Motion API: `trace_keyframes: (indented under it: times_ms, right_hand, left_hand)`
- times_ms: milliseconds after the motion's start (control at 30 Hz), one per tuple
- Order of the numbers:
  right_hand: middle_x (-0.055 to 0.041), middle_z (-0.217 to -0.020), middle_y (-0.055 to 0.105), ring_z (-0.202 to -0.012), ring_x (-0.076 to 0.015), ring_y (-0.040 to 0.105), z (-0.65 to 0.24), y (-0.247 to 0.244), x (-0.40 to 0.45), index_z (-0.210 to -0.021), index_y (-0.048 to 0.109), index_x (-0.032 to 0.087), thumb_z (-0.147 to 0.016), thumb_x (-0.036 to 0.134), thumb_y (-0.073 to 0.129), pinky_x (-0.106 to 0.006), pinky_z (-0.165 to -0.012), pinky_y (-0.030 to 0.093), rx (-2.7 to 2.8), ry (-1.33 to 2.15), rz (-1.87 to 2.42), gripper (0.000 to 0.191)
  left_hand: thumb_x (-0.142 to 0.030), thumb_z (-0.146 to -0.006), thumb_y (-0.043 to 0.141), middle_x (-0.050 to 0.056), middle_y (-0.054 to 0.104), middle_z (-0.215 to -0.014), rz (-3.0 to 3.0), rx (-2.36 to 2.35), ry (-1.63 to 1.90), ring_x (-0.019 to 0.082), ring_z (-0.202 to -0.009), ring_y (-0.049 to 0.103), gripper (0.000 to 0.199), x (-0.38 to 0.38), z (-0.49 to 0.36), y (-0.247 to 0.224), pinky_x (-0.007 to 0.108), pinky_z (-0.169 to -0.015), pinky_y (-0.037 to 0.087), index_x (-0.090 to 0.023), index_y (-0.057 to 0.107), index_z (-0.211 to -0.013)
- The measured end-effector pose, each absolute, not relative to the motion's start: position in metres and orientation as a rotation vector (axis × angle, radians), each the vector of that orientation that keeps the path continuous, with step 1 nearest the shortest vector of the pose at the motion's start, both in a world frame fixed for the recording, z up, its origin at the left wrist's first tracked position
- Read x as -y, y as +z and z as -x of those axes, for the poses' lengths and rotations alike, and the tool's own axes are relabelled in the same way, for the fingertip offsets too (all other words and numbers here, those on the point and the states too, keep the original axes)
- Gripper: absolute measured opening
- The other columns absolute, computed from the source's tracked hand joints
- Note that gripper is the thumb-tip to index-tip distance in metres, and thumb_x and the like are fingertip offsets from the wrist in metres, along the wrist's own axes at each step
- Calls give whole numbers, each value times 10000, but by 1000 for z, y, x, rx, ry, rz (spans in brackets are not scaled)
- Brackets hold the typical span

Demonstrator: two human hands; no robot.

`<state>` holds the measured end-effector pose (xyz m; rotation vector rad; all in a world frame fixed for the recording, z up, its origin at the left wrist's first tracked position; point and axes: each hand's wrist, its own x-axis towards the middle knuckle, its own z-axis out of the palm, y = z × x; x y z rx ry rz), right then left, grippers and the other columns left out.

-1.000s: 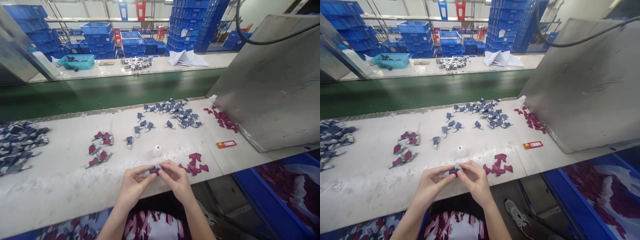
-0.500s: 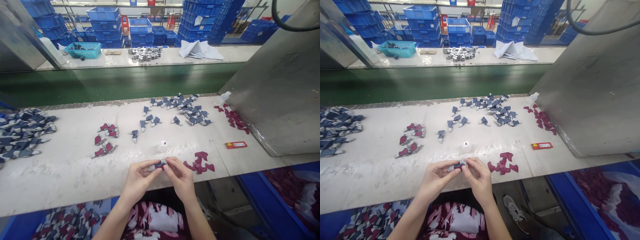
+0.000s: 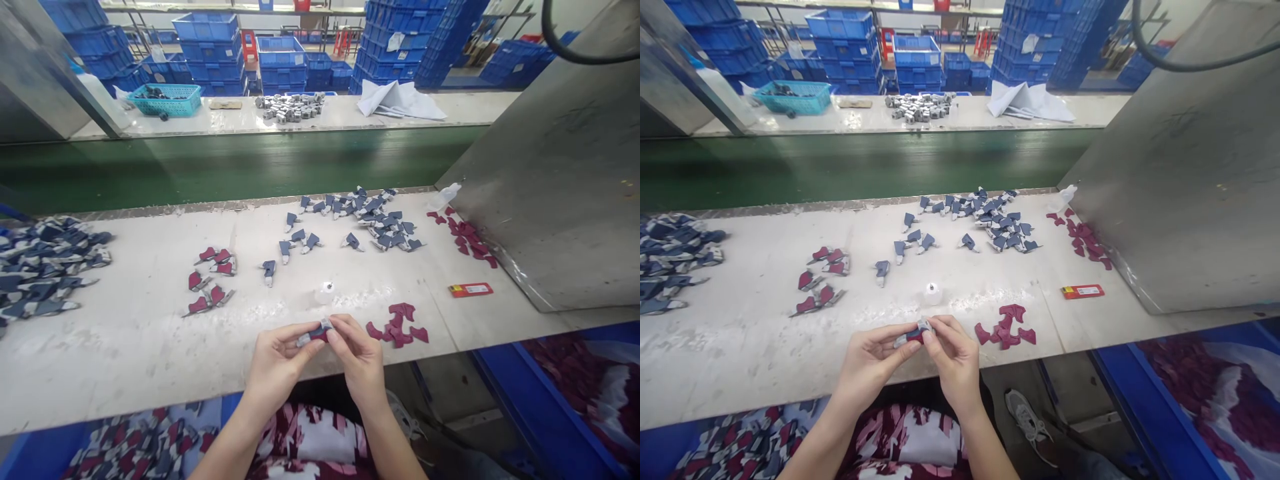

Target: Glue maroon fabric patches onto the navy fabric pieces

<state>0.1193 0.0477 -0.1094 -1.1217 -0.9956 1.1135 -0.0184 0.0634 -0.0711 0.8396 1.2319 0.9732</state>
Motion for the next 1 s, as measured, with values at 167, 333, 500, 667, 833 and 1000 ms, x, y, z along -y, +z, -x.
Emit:
trace_keyframes:
  times_ms: [167,333,500,667,833,1000]
  right_hand:
    - [-52,-899,701,-842,-177,679,-117,-110,-45,-935,801,234,-883,345,702,-259,-711,585,970,1078,1168,158]
    - [-72,-986,716,-926,-198,688,-120,-114,-44,-1021,792,241,-914,340,670,-299,-794,600,1073,1029,1204,190]
    - [-70,-1030,716,-964,-194,697,-121,-117,-45,-1080,774,261,-899,297,697,-288,-821,602,1091,1005,1144,200]
    - [-69,-975,728,-896,-197,716,-118,-117,-44,-978,770,226,-868,342,735,-285,-772,613,961,1034,1145,164]
    - [-68,-941,741,-884,-207,722,-119,-123,-44,-950,769,208,-842,421,758,-312,-780,621,916,1076,1149,239]
    - [-61,-1014,728,-872,-187,711,-132,-123,-45,-1251,680,271,-839,341,780,-318,-748,627,1196,818,1186,430]
  left_hand:
    - [-272,-617,877,93,807,-939,-831,-1223,974,314,-895,782,287,-63,15,-69,367,-834,657,-174,834,-883]
    - [-261,-617,879,96,809,-937,-827,-1218,983,307,-883,784,288,-64,16,-69,361,-833,658,-169,832,-886]
    - [-220,-692,814,80,812,-946,-913,-1220,1031,275,-885,786,232,-62,14,-71,324,-833,655,-176,830,-919]
    - [-189,-763,746,72,803,-1022,-1094,-1193,1010,268,-945,777,232,-62,16,-71,326,-846,653,-189,823,-982]
    - [-203,-828,708,57,793,-1082,-1255,-1183,987,246,-959,773,254,-61,22,-74,298,-842,647,-217,806,-1061]
    - [-287,-855,707,69,806,-1017,-1273,-1199,943,253,-872,786,279,-61,25,-74,293,-790,650,-200,793,-1105]
